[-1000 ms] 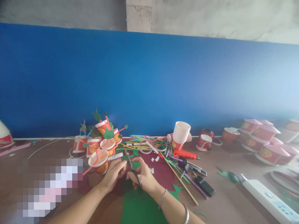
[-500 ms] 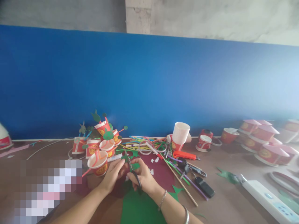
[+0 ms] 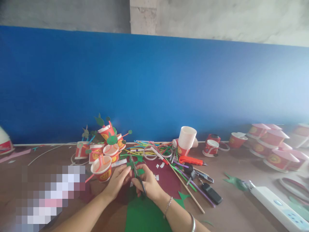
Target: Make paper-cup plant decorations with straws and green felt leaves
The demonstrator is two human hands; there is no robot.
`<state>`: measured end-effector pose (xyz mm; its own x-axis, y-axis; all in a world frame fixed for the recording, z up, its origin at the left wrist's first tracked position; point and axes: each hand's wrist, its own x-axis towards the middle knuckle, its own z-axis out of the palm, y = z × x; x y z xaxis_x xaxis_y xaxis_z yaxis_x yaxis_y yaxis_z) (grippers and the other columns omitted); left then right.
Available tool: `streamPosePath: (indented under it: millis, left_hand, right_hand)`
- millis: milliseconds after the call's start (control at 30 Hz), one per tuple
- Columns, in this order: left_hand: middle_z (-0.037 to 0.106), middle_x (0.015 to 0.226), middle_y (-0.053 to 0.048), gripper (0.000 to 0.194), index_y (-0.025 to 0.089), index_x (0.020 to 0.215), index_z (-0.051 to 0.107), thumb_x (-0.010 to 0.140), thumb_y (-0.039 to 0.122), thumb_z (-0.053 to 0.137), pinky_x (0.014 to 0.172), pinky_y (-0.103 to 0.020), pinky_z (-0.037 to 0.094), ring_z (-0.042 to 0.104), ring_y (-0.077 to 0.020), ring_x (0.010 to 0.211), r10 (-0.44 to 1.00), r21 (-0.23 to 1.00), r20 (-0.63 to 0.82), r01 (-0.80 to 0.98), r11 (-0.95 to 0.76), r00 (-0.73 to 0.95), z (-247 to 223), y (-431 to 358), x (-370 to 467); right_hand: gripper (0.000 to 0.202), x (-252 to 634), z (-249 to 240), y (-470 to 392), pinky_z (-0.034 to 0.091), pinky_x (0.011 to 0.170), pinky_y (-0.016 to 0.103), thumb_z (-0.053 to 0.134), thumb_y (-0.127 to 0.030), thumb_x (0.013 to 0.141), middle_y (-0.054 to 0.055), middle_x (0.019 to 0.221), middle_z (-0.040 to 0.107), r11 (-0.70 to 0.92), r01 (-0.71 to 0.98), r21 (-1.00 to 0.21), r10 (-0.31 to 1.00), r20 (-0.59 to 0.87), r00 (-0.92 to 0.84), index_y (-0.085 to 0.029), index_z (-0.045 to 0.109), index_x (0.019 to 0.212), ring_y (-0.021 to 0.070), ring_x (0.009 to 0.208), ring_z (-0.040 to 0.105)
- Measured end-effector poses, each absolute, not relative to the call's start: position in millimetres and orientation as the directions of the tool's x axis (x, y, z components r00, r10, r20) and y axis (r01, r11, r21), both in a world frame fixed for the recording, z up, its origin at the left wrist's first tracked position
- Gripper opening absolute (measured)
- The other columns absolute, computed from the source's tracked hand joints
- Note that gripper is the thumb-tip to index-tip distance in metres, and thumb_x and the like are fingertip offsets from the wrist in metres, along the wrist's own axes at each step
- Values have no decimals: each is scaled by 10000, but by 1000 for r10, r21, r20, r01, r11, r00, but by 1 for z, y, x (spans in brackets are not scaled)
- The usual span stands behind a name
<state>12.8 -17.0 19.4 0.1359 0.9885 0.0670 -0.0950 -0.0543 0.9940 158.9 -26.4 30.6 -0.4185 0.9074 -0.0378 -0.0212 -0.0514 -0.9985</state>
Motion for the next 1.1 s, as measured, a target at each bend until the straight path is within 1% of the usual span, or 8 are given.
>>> streamPosePath:
  millis: [233, 533, 700, 867, 1100]
  left_hand:
    - [315, 441, 74, 422, 178, 541, 452, 734, 543, 541, 424, -208, 192, 259, -68, 417, 993, 995, 58, -85, -49, 105, 20, -17, 13]
    - [357, 467, 61, 438, 176, 543, 456, 748, 558, 516, 441, -213, 228, 319, -85, 455, 995, 996, 76, -42, -73, 66, 18, -14, 11]
    - [349, 458, 66, 441, 170, 568, 490, 744, 574, 510, 442, -213, 224, 307, -83, 446, 995, 997, 70, -42, -67, 72, 20, -15, 11]
    - [351, 462, 62, 422, 175, 548, 456, 749, 539, 524, 432, -207, 210, 302, -78, 443, 993, 997, 57, -49, -53, 102, 19, -15, 11]
    - [359, 472, 54, 426, 174, 539, 452, 751, 537, 526, 429, -204, 210, 309, -81, 452, 994, 997, 67, -39, -64, 88, 19, -15, 12]
  right_hand:
    - [483, 160, 31, -26, 325, 323, 162, 683, -445, 677, -118, 404, 513, -47, 2, -999, 913, -43, -407, -207, 386, 975, 76, 297, 424]
    - [498, 159, 28, -25, 315, 303, 145, 668, -462, 674, -133, 391, 491, -53, 25, -998, 913, -59, -404, -203, 374, 982, 63, 286, 402]
    - [479, 161, 27, -25, 318, 311, 150, 675, -433, 687, -109, 417, 530, -51, 34, -998, 906, -61, -419, -201, 385, 990, 76, 302, 438]
    - [459, 161, 29, -26, 336, 335, 157, 688, -400, 679, -98, 441, 548, -64, 17, -998, 898, -65, -436, -204, 388, 966, 80, 328, 462]
    - [434, 161, 29, -26, 323, 335, 158, 674, -414, 686, -93, 448, 548, -49, 27, -998, 896, -56, -441, -203, 411, 960, 84, 335, 470]
